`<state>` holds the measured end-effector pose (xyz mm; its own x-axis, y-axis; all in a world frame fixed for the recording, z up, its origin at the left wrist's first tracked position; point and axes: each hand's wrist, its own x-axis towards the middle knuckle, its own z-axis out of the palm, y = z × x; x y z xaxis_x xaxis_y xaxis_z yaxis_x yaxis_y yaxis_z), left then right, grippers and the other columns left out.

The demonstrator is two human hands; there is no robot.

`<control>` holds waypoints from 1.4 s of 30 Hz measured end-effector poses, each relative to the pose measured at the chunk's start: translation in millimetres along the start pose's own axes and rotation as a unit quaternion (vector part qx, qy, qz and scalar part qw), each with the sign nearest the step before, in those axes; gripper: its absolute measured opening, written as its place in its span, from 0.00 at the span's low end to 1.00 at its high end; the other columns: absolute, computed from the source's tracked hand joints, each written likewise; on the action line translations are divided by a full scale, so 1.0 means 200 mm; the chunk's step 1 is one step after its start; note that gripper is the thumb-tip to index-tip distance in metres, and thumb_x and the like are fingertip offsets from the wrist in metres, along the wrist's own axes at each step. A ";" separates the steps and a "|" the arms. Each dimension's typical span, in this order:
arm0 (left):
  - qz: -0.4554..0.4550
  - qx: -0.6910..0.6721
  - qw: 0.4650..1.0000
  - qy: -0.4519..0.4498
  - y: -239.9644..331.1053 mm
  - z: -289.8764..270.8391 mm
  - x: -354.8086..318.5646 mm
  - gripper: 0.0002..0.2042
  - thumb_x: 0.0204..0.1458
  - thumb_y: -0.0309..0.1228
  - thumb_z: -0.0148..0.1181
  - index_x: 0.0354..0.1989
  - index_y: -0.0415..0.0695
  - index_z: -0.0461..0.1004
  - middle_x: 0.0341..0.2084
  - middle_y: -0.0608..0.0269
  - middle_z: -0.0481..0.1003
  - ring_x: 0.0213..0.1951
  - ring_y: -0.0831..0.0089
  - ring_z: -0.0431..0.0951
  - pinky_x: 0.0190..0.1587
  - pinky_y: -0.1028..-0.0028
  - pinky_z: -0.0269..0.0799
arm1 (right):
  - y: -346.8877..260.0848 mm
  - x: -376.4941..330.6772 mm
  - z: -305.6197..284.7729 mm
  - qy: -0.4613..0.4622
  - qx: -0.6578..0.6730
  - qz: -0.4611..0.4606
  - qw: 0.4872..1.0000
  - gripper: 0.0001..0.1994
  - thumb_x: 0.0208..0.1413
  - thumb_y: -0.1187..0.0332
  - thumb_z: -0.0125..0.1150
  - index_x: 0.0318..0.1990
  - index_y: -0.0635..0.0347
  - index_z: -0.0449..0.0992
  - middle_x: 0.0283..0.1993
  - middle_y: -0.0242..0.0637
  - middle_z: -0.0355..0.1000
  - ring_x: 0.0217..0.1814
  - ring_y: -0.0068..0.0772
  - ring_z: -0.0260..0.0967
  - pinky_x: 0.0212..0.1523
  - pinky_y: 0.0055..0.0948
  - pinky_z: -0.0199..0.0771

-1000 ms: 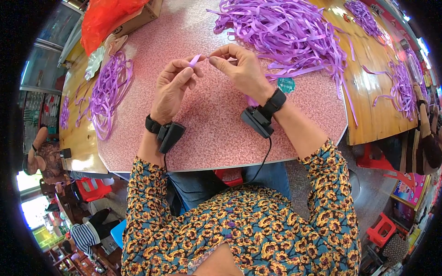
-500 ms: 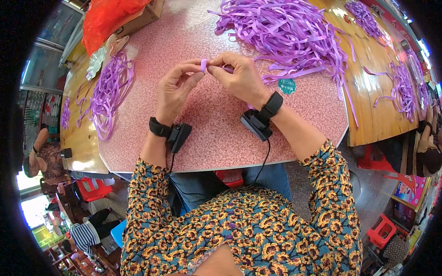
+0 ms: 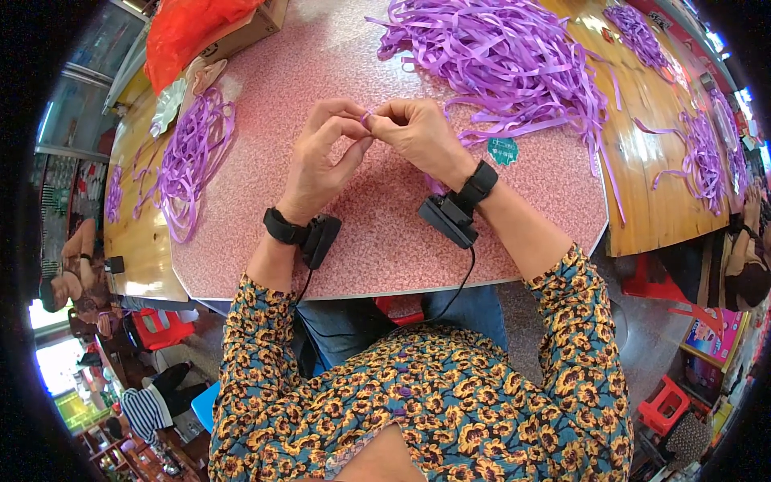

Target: The person picks up a purple ribbon from a pile on the table and ties it into a small bow by hand, repeating the process with additional ribbons.

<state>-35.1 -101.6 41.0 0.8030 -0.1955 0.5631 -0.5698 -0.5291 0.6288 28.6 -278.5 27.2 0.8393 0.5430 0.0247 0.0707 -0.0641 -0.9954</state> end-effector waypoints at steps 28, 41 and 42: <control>-0.223 -0.238 0.944 -0.044 -0.07 0.00 -0.05 0.07 0.64 0.30 0.50 0.43 0.39 0.68 0.30 0.70 0.68 0.32 0.83 0.68 0.37 0.80 0.67 | 0.05 0.02 0.02 0.005 -0.025 -0.225 0.974 0.10 0.63 0.74 0.56 0.49 0.63 0.77 0.38 0.29 0.74 0.34 0.14 0.66 0.33 0.15 0.67; -0.236 -0.315 0.918 -0.039 -0.05 0.00 -0.05 0.06 0.63 0.29 0.50 0.43 0.40 0.68 0.34 0.67 0.71 0.34 0.82 0.70 0.40 0.78 0.69 | 0.00 0.00 0.01 -0.006 0.224 -0.047 0.973 0.09 0.65 0.67 0.56 0.48 0.61 0.76 0.30 0.22 0.70 0.22 0.08 0.52 0.21 0.13 0.50; -0.204 -0.329 0.922 -0.017 -0.06 0.00 -0.05 0.07 0.62 0.28 0.52 0.45 0.39 0.68 0.36 0.67 0.70 0.35 0.82 0.70 0.40 0.79 0.70 | 0.00 0.00 0.01 -0.006 0.213 -0.048 0.976 0.10 0.64 0.68 0.56 0.48 0.61 0.76 0.31 0.23 0.71 0.22 0.08 0.52 0.21 0.13 0.50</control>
<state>-36.5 -94.0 28.4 0.9725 -0.1229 0.1976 -0.1929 0.0494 0.9800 28.0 -277.5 27.1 0.8330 0.5400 0.1205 -0.0849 0.3399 -0.9366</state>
